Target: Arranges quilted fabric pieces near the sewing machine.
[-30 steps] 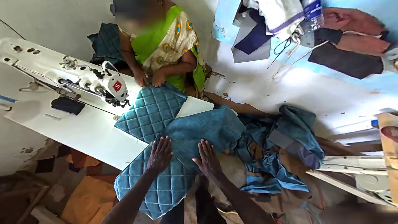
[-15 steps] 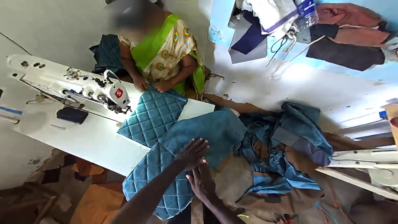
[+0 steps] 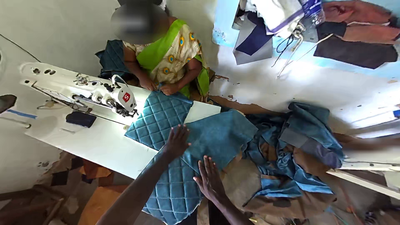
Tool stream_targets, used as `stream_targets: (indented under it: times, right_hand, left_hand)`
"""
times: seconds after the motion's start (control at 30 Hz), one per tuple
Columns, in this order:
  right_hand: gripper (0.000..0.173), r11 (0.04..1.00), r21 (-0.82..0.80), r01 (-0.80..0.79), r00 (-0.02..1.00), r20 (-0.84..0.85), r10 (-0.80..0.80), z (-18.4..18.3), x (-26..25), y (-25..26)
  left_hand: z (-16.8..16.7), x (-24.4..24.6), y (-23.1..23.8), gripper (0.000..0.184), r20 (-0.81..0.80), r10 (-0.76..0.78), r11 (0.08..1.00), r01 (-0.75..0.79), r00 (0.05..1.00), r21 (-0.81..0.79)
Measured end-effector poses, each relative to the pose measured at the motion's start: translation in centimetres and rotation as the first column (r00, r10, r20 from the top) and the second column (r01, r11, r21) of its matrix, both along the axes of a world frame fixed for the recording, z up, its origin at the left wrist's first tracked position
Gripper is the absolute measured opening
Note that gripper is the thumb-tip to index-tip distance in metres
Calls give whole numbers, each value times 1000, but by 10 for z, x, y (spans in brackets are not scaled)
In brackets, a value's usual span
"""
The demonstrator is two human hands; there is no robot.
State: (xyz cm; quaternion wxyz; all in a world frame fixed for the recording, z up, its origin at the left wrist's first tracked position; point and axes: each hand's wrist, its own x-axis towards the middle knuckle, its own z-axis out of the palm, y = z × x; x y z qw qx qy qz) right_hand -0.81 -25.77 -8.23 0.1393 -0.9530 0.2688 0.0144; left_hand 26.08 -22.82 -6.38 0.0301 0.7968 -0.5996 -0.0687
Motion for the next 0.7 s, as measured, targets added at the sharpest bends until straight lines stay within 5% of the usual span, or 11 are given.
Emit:
stream_targets:
  times: [0.2, 0.53, 0.7]
  right_hand:
    - [75, 998, -57, -35, 992, 123, 42, -11, -5, 0]
    - [89, 997, -70, -27, 1000, 3, 27, -8, -1, 1]
    - [80, 997, -22, -76, 994, 74, 77, 12, 1, 27]
  left_hand:
    - [12, -121, 95, 75, -334, -254, 951, 297, 908, 83]
    - [-3, 6, 150, 73, -126, -42, 987, 60, 991, 147]
    - [6, -24, 124, 75, -129, 53, 996, -44, 990, 77]
